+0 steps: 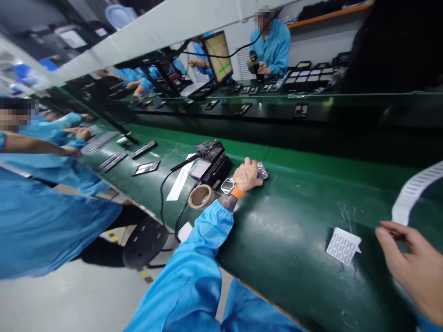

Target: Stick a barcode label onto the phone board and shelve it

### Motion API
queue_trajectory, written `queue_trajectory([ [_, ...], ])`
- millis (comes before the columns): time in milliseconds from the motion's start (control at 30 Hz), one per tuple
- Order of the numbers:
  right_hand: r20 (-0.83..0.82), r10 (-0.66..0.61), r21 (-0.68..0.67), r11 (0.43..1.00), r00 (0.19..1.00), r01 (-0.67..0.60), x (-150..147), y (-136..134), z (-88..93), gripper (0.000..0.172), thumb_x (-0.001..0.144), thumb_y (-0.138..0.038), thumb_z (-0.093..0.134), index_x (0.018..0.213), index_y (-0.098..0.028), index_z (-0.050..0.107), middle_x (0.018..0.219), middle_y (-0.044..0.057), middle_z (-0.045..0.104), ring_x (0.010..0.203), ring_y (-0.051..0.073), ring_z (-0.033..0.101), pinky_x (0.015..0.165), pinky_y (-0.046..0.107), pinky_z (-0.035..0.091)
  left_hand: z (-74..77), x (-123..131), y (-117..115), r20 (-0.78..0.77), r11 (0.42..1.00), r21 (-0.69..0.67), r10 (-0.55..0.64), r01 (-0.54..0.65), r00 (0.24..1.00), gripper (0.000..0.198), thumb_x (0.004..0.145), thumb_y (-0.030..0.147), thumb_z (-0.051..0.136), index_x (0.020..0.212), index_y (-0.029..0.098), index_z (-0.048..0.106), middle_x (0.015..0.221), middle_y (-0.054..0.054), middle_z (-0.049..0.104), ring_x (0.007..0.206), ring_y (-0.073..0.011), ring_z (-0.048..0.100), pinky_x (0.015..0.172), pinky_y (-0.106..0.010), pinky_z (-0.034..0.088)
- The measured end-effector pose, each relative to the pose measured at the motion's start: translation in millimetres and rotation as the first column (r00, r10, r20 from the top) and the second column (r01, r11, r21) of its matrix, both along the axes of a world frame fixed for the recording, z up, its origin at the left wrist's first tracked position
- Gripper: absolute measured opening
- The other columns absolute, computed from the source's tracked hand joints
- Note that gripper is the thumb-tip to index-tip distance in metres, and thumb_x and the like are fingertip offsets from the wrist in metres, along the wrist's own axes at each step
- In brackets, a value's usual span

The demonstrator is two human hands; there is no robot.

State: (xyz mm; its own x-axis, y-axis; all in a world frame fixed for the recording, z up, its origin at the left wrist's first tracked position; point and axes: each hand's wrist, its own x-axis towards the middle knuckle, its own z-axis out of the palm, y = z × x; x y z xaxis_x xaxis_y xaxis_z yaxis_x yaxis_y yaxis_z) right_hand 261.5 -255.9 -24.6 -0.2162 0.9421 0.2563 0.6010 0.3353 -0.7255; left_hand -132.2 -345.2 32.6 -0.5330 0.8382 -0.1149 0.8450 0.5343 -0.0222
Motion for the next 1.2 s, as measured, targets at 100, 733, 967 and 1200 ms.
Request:
queue_trajectory([
  [100,-0.069,0.066,-0.113,0.991,0.995,-0.073,-17.9,-9.6,4.5,0.031,0.079,-0.057,0.066,0.091,-0.029,0.070,0.084,0.011,0.074,0.078,0.033,0.072,0.073,0.052,0.057,13.2,49.3,19.1,0.101,0.950,0.225,-0.244,0.217,0.965,0.065,0.078,0.051,0.072,0.126,0.010,0.057,0.123,-0.016,0.054,0.096,-0.0291,0.066,0.085,-0.038,0.053],
  [733,-0.640,-0.086,-0.333,0.927,0.763,-0.175,-44.6,1.4,-13.0,0.053,0.087,-0.027,0.057,0.139,-0.020,0.051,0.131,0.010,0.069,0.117,0.025,0.068,0.103,0.047,0.055,-38.5,192.2,82.9,0.826,0.990,0.065,-0.126,-0.128,-0.550,0.044,0.067,0.016,0.073,0.110,0.018,0.065,0.104,-0.003,0.072,0.091,-0.0151,0.064,0.084,-0.029,0.051],
  [967,-0.665,-0.017,-0.346,0.893,0.746,-0.288,-45.5,-5.1,3.1,0.058,0.074,-0.024,0.064,0.131,-0.022,0.054,0.115,0.007,0.073,0.098,0.024,0.071,0.088,0.042,0.060,-46.3,202.0,77.0,0.825,0.993,0.062,-0.109,-0.103,-0.555,0.057,0.052,0.008,0.054,0.108,0.019,0.058,0.102,-0.003,0.074,0.092,-0.0224,0.068,0.088,-0.040,0.053],
  [1200,-0.388,-0.107,-0.354,0.934,0.915,-0.041,-30.8,-4.1,9.1,0.036,0.091,-0.054,0.056,0.074,-0.022,0.051,0.057,-0.004,0.053,0.050,0.014,0.049,0.046,0.025,0.036,-39.7,206.1,66.9,0.761,0.998,-0.053,0.026,-0.022,-0.648,0.048,0.054,0.004,0.063,0.100,0.017,0.062,0.092,-0.004,0.075,0.087,-0.0241,0.072,0.087,-0.042,0.056],
])
